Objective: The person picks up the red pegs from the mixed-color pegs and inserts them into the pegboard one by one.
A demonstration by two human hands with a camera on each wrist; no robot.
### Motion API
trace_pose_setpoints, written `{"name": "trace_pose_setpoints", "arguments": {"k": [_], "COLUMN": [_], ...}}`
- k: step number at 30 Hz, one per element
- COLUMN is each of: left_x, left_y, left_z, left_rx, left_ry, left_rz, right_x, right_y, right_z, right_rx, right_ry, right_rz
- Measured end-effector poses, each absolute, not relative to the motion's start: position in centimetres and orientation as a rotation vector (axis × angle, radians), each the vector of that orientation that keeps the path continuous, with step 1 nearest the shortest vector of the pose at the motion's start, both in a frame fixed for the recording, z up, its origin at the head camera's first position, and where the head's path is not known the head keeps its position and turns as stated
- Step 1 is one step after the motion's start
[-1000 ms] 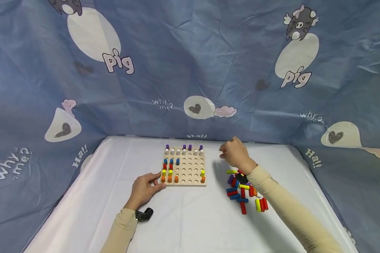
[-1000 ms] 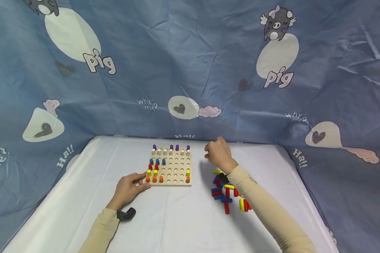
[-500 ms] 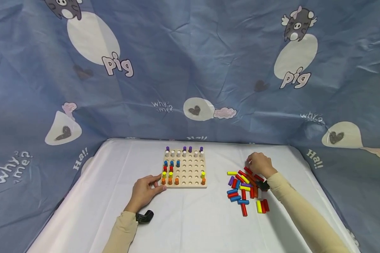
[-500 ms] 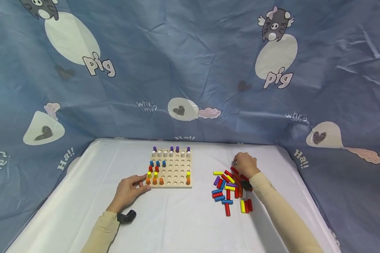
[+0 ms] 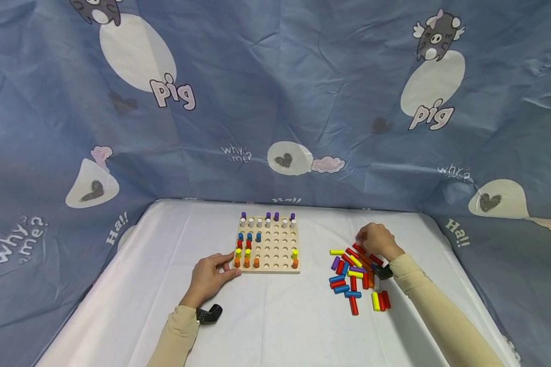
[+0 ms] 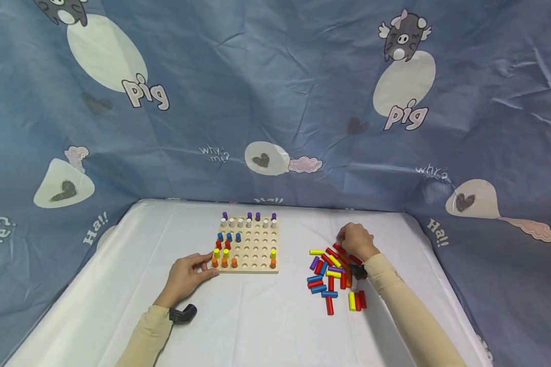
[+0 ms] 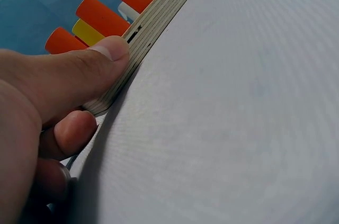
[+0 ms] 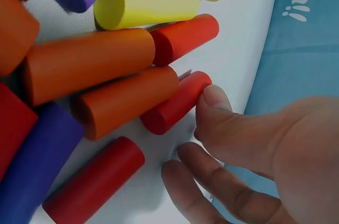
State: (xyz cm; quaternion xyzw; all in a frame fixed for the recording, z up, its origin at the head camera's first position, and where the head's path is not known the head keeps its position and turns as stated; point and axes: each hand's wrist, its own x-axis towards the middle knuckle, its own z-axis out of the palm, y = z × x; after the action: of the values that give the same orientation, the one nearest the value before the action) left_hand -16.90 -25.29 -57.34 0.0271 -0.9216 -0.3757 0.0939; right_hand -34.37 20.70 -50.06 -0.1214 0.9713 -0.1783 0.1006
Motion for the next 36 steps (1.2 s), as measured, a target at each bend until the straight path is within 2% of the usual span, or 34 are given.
{"name": "trace_pose_setpoints", "arguments": {"k": [20,28,36], "left_x": [-17.0,-17.0,-16.9], "left_y": [-25.6,-25.8,-25.4], "left_z": [-57.6,-57.4,-57.4], "left_rx": [0.016,0.021,0.048], "left_ry": [-2.715,-2.697,-2.729], "left_rz": [-1.102,-1.112,-1.122], "right_x": [-34.4,-34.8,-35.2], "right_y": [19.4,19.8,20.8], "right_z": [-51.5,-52.4,-53.0], "right_rx": [-0.459,-0.399,-0.472], "right_ry": [3.006,2.961,2.880], "right_rz": [-0.485,-0.598,-0.655]}}
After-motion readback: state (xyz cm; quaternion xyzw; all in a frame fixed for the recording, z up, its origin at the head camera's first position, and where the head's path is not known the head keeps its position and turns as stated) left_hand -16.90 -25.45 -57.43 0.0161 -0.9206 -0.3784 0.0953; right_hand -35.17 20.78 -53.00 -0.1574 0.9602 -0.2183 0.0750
